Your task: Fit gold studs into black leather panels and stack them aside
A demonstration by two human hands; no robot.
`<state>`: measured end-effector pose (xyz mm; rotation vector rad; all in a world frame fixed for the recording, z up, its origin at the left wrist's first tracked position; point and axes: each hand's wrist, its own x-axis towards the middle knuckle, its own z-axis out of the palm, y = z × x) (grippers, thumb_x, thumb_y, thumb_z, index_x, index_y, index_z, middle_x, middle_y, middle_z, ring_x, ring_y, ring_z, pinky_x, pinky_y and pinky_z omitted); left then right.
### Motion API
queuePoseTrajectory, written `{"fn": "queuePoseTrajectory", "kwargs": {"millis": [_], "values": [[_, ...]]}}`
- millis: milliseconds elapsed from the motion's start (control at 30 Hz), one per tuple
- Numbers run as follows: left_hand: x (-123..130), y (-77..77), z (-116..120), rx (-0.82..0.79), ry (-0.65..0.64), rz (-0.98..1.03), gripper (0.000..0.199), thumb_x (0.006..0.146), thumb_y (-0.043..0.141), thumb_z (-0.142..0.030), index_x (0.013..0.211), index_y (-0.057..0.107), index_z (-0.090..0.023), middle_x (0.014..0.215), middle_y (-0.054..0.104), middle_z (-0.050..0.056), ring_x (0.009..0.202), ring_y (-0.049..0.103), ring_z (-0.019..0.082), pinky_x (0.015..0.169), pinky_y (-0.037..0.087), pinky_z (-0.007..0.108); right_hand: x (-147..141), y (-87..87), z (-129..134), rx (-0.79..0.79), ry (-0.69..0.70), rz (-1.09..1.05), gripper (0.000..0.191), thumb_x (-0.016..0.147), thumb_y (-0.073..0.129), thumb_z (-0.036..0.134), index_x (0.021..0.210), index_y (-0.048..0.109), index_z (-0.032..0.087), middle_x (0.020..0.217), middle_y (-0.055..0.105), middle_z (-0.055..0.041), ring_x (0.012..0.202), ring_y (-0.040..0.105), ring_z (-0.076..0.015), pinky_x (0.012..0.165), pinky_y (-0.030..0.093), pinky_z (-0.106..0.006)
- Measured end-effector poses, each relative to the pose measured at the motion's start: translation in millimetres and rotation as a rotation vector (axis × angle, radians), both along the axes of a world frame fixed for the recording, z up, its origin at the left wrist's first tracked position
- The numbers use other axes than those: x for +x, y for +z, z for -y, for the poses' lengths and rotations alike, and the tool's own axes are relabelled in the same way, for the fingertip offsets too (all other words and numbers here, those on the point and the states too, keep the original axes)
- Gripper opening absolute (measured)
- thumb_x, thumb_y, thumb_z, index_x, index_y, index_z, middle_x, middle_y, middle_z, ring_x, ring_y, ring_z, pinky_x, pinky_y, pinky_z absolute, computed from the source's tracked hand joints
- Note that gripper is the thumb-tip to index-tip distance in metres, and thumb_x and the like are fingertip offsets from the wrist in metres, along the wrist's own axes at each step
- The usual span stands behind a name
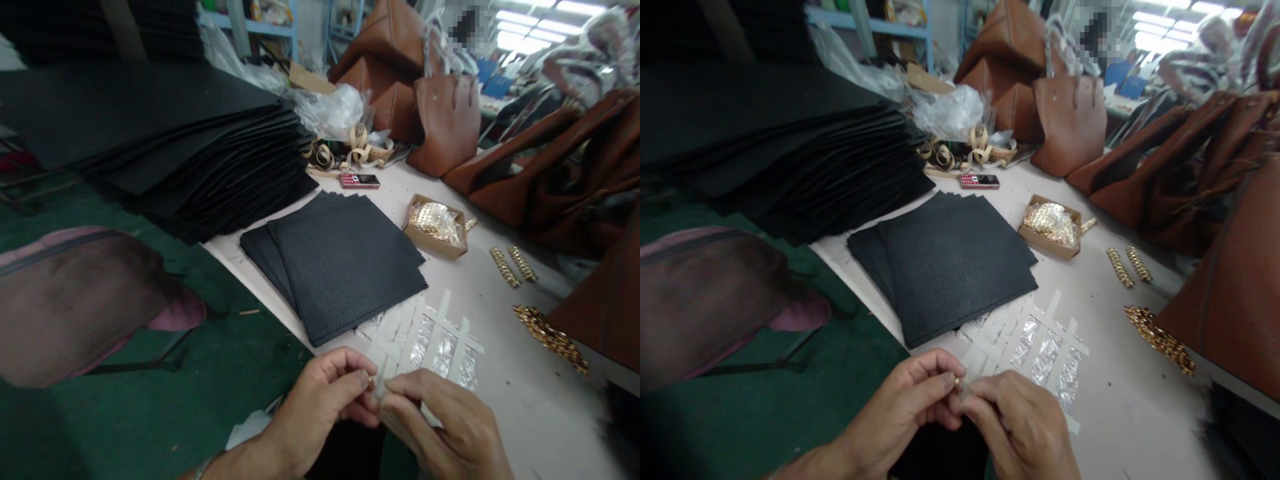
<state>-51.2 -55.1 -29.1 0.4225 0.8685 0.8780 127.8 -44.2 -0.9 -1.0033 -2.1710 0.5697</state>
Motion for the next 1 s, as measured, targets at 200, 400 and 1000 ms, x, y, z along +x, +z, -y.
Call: {"fn": "queuePoseTrajectory", "kwargs": {"millis": [200, 400, 1000], "values": [[-29.2, -2.6, 9.8, -0.020, 0.123, 0.003, 0.028, 0.077, 0.075, -0.040, 0.080, 0.066, -0.013, 0.080, 0.063, 0.006, 0.068, 0.062, 0.015, 0.057, 0.054, 0.025, -25.4, -5.7, -77.9, 0.223, -0.136, 0.140, 0.012, 0.098, 0.056, 0.021, 0.101, 0.067, 0.017, 0.089, 0.071, -0.0038, 0.081, 0.064, -0.0160, 0.076, 0.048, -0.027], [-51.5, -12.9, 14.4, 0.011, 0.210, -0.175, 0.036, 0.081, 0.070, -0.050, 0.091, 0.066, -0.015, 0.084, 0.062, 0.005, 0.065, 0.056, 0.013, 0.050, 0.043, 0.020, -39.6, -24.4, -114.7, 0.261, -0.091, 0.459, 0.021, 0.100, 0.050, 0.027, 0.090, 0.066, 0.017, 0.086, 0.070, -0.0065, 0.084, 0.060, -0.0219, 0.081, 0.046, -0.035], [-36.9, -19.6, 21.0, 0.246, -0.258, -0.274, 0.016, 0.078, 0.071, -0.034, 0.075, 0.072, -0.018, 0.078, 0.068, 0.003, 0.080, 0.063, 0.021, 0.080, 0.049, 0.033, 50.3, -15.8, -3.9, -0.357, 0.003, 0.223, 0.021, 0.101, 0.051, 0.031, 0.098, 0.069, 0.022, 0.086, 0.067, -0.0019, 0.076, 0.062, -0.0139, 0.067, 0.048, -0.025]]}}
